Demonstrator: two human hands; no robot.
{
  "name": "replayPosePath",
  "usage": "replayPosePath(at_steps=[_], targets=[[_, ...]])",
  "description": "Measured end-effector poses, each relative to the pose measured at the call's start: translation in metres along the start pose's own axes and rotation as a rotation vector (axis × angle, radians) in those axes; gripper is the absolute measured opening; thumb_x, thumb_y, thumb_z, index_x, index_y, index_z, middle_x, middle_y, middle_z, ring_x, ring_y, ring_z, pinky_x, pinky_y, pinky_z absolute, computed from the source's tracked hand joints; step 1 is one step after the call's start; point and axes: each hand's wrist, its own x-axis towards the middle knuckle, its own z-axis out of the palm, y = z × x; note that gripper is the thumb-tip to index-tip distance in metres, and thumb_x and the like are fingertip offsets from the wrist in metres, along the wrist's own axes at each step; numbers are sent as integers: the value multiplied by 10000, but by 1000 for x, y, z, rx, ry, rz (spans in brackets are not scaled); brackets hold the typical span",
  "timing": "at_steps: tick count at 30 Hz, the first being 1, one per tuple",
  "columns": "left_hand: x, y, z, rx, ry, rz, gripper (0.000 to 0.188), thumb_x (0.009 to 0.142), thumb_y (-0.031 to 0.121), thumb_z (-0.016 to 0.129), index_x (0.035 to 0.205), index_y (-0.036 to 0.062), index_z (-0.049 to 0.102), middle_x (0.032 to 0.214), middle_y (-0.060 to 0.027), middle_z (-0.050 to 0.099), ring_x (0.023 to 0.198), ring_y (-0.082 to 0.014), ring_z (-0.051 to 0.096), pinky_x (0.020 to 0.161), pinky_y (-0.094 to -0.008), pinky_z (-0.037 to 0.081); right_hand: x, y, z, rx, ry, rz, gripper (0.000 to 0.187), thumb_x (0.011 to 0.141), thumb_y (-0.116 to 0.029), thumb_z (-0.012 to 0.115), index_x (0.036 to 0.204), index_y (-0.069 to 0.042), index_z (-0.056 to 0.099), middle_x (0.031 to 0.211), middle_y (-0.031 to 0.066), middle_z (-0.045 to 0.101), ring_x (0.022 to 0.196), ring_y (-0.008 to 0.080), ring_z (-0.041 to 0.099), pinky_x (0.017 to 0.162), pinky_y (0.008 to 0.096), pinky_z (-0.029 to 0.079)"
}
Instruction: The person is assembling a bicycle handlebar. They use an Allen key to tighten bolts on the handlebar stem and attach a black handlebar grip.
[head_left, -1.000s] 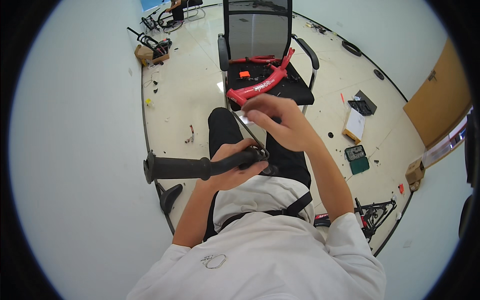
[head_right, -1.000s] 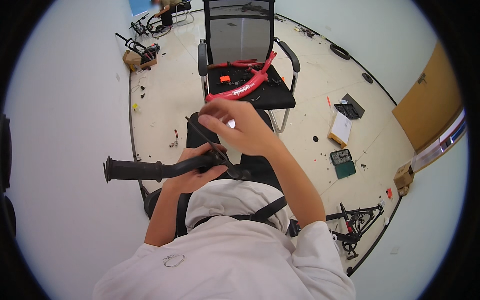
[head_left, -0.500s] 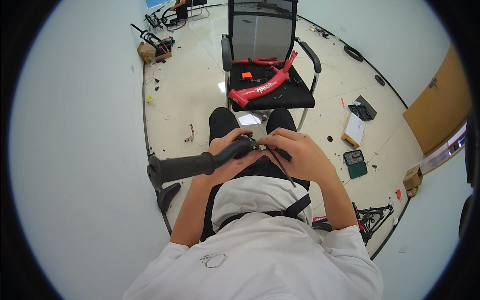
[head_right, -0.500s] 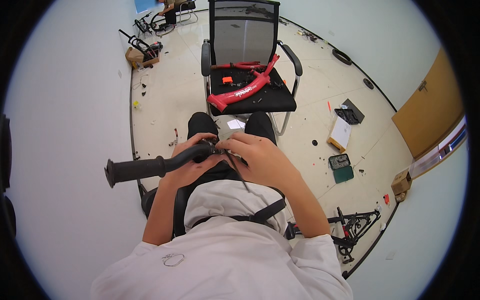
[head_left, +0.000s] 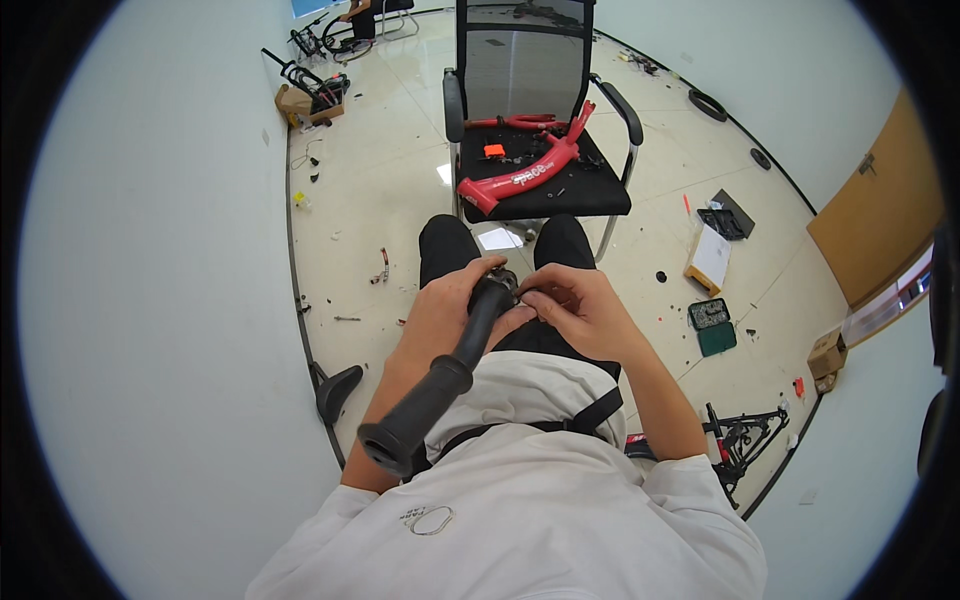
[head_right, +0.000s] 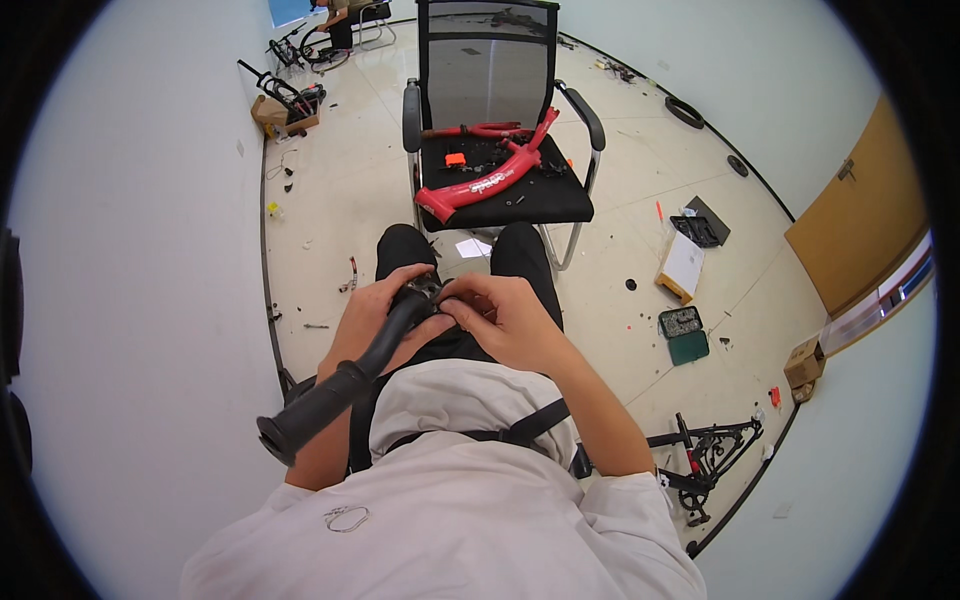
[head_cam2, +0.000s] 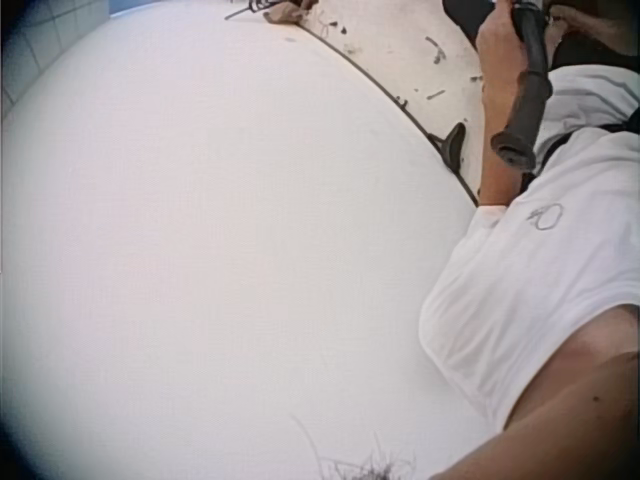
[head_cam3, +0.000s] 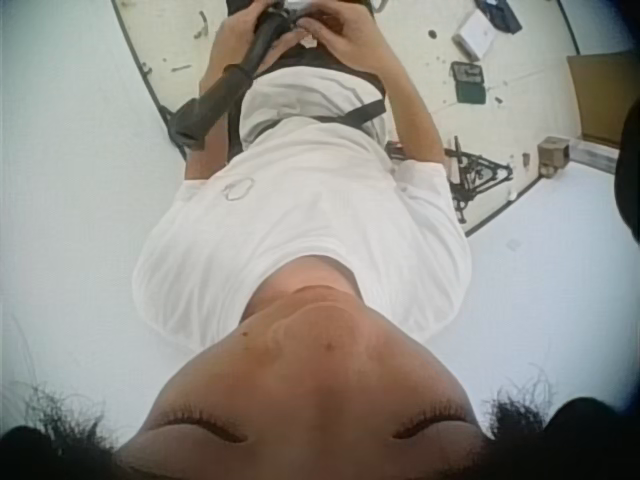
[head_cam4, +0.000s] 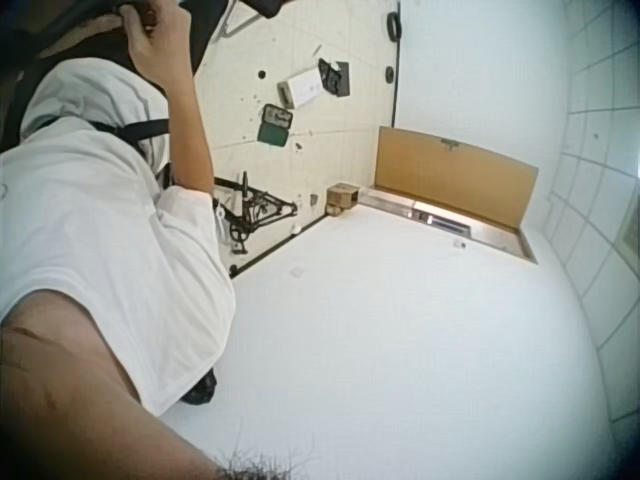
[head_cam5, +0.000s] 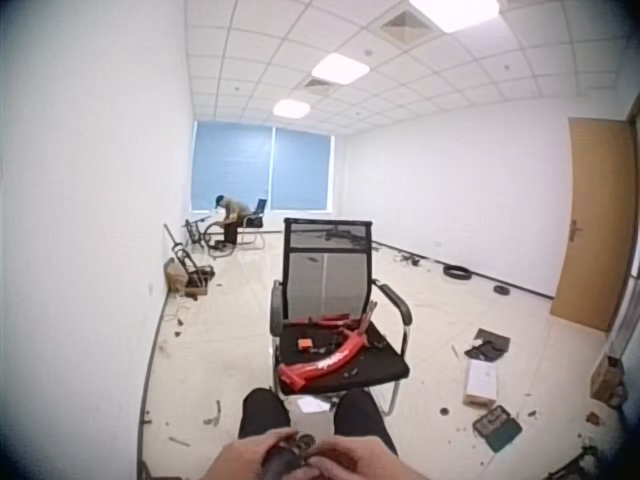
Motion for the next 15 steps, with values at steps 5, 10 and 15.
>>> replayPosePath(at_steps=[5,10,15], targets=[[-1,-3,-3,7,-38,28,498,783,201,751,1212,15,580,873,-172,682,763,-337,673,719,-350,534,-1,0,1,-20,17,-17,90,937,-33,619,994,36,630,696,41,599,588,61,519,540,227,429],[0,-7,-1,3,-54,22,494,786,194,726,1221,15,574,873,-183,674,773,-348,670,725,-355,533,-2,7,6,-59,60,-55,88,933,-33,622,988,35,633,656,48,579,560,67,487,524,237,410],[-2,-5,1,-24,-76,5,482,805,208,713,1222,10,576,829,-180,662,734,-332,666,706,-348,529,2,3,-2,-136,1,-97,85,930,-31,622,976,38,641,653,55,583,551,69,475,514,240,396]])
